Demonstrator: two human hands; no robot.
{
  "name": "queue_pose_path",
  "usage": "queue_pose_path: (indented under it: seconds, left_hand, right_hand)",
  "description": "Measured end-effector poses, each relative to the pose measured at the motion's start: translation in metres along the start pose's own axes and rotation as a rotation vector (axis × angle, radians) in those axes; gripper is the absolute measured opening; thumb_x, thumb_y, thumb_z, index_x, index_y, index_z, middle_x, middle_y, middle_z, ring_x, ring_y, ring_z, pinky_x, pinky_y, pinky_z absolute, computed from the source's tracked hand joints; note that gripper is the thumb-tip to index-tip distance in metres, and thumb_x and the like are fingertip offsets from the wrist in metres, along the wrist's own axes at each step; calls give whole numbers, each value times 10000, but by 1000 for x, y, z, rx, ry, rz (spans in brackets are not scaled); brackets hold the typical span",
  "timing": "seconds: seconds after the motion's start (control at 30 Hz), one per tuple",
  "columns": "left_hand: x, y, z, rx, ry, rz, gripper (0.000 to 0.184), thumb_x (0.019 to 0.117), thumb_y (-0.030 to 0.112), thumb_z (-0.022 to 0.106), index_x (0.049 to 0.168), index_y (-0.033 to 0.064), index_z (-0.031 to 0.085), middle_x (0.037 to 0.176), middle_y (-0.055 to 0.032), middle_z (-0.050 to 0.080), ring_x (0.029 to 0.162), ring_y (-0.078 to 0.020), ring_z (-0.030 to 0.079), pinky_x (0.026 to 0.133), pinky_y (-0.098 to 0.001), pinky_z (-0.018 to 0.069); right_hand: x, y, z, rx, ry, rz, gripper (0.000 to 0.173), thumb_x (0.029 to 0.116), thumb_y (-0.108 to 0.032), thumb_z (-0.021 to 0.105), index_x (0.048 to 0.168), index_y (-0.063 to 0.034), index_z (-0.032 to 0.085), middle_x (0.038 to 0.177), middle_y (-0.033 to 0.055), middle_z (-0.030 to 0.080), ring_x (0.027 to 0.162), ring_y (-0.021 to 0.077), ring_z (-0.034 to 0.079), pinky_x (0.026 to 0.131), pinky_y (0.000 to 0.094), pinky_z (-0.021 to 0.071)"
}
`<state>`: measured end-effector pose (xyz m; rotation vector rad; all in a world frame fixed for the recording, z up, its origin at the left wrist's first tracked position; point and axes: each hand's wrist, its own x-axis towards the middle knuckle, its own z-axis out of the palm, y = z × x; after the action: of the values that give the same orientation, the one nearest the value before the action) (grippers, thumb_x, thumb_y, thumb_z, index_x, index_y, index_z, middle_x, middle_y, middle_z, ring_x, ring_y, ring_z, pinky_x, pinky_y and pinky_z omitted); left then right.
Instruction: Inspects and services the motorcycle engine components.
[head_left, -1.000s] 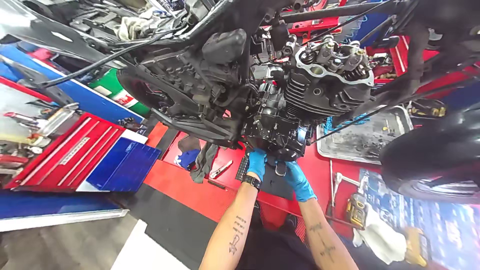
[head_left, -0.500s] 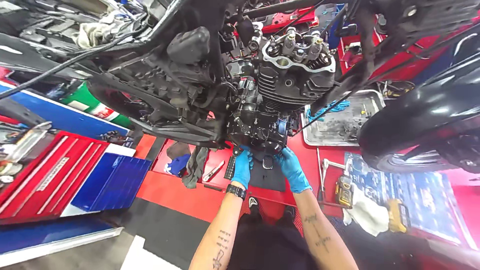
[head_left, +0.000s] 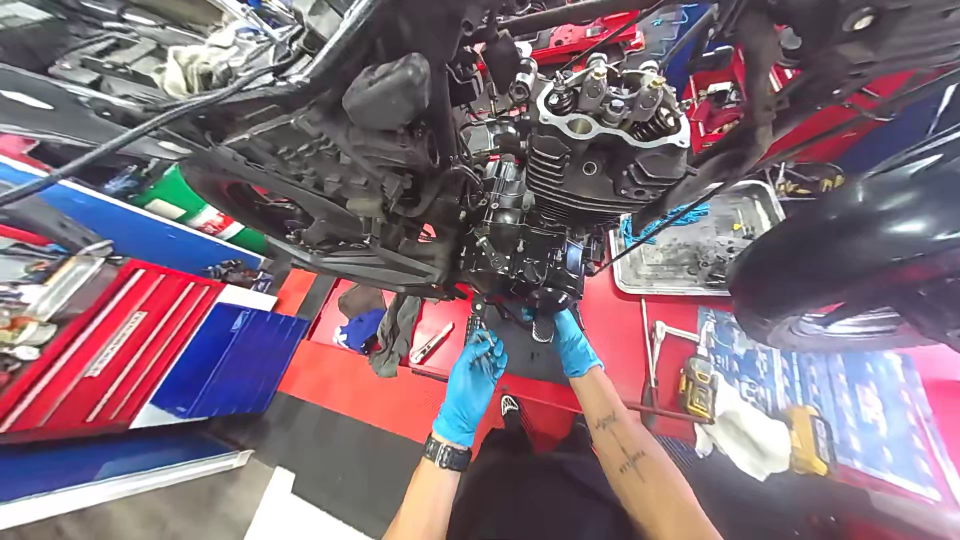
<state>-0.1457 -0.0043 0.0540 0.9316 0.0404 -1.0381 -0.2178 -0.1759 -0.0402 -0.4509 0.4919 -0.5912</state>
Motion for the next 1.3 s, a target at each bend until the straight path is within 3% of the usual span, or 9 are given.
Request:
queue_pose_path:
  seconds: [0.4, 0.57, 0.67, 0.77, 0.87, 0.97, 1.1, 1.2, 1.3]
  left_hand:
    - [-6, -6, -11, -23, -96, -56, 245, 1023, 113, 381, 1037, 88, 624, 863, -47, 648, 723, -126, 648, 646, -234, 556]
    - [-4, -11, -14, 66, -161, -44, 222, 1046, 129, 452, 1033, 80, 669, 933, -100, 716, 809, -177, 714, 721, -291, 607]
    - [-3, -15, -12, 134, -232, -66, 270, 1042, 65, 438, 1204, 50, 655, 896, -111, 723, 780, -179, 717, 745, -304, 610]
    - [1, -16, -6, 139, -274, -88, 439, 984, 4, 372, 1383, 53, 548, 972, -115, 711, 835, -183, 708, 766, -301, 601]
    - [5, -4, 6, 144, -312, -4, 388, 945, 49, 420, 1284, 84, 604, 968, -73, 692, 862, -181, 689, 793, -327, 592]
    - [2, 28, 33, 297, -275, 204, 272, 1050, 233, 424, 969, 171, 676, 720, 76, 568, 624, -51, 546, 600, -216, 490]
    - [14, 91, 66, 778, 24, 513, 234, 1064, 199, 490, 919, 111, 652, 597, 88, 500, 458, -22, 416, 443, -184, 388]
    - [41, 124, 75, 1172, 208, 656, 225, 1002, 280, 622, 1054, 77, 702, 816, 8, 647, 666, -71, 591, 623, -286, 520]
    - [66, 139, 86, 1465, 270, 583, 364, 983, 412, 636, 1132, 91, 719, 1049, -90, 722, 994, -211, 686, 909, -498, 536]
  right_hand:
    - [8, 16, -4, -285, 212, -258, 343, 942, -5, 562, 1282, -11, 523, 1058, 85, 660, 931, 114, 661, 804, 299, 589]
    - [-4, -7, -40, -404, 280, -110, 288, 1091, -169, 425, 998, -19, 653, 663, -7, 636, 549, 70, 585, 514, 253, 519]
    - [-28, -28, -76, -495, 328, 45, 461, 1123, -299, 369, 1043, 17, 695, 497, -3, 523, 413, 102, 503, 439, 281, 482]
    - [-49, -66, -69, -500, 303, -33, 323, 1086, -144, 409, 1195, 27, 659, 719, 64, 698, 588, 127, 648, 558, 289, 556]
    - [-58, -104, -33, -467, 220, -220, 239, 1057, -123, 476, 1165, 8, 644, 737, 33, 641, 586, 92, 571, 528, 235, 489]
    - [-62, -128, 13, -518, 269, -374, 163, 1023, -155, 594, 963, -33, 686, 572, -56, 486, 440, 30, 388, 420, 197, 340]
    - [-66, -145, 67, -1142, 326, -613, 256, 957, -374, 681, 910, -130, 740, 737, -60, 636, 611, 37, 537, 590, 259, 452]
    - [-57, -144, 104, -1565, 402, -539, 447, 951, -554, 597, 991, -127, 722, 767, 57, 680, 690, 242, 650, 637, 485, 499]
    - [-57, -145, 121, -1671, 364, -336, 412, 993, -464, 550, 1034, -80, 693, 867, 126, 699, 849, 323, 693, 724, 551, 514]
